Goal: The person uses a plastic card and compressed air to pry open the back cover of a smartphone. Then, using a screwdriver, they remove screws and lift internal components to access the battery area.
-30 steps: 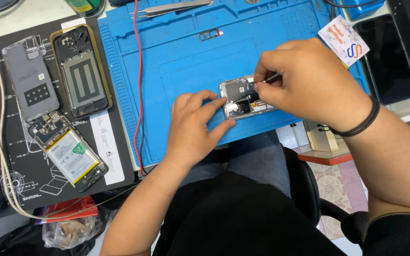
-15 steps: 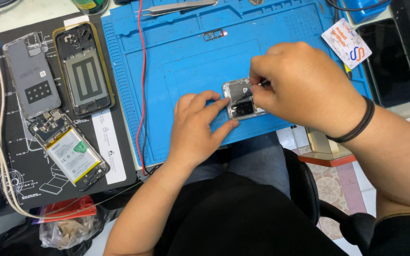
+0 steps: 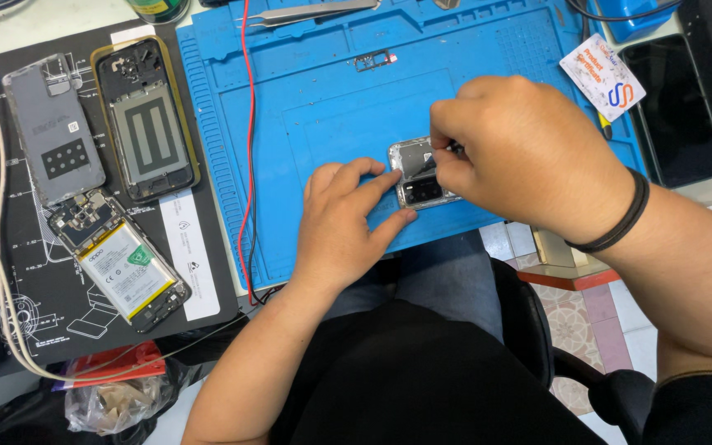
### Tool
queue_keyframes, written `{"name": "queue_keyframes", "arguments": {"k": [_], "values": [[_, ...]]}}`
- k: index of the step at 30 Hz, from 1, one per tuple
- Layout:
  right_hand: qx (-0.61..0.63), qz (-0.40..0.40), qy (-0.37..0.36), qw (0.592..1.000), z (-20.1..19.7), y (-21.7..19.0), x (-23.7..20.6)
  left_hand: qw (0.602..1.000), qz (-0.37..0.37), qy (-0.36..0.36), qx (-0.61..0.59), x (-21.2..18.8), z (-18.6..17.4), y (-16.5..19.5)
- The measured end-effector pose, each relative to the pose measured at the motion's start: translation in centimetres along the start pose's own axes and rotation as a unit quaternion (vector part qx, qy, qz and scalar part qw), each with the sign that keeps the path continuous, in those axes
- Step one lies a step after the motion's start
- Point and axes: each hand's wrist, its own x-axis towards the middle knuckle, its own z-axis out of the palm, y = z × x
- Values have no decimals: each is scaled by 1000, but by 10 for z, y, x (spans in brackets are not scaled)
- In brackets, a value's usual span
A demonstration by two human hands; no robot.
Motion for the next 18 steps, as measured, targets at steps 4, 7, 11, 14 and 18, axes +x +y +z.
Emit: {"name": "queue_keyframes", "arguments": {"k": [4,7,11,14,18], "values": [[-4,-10,6,1000,0,1,0,1000,2,-2,-2,-1,0,0],[1,-8,-2,1000,0,1,0,1000,3,2,0,-1,1,0],[1,-3,1,1000,0,0,0,1000,3,-1,-1,-1,1,0],[-1,-1,-2,1000,0,-1,0,1000,0,-2,0,-1,1,0],[-13,-3,-13,1000,1,-3,3,1000,-2,-1,0,-1,1,-1]]}}
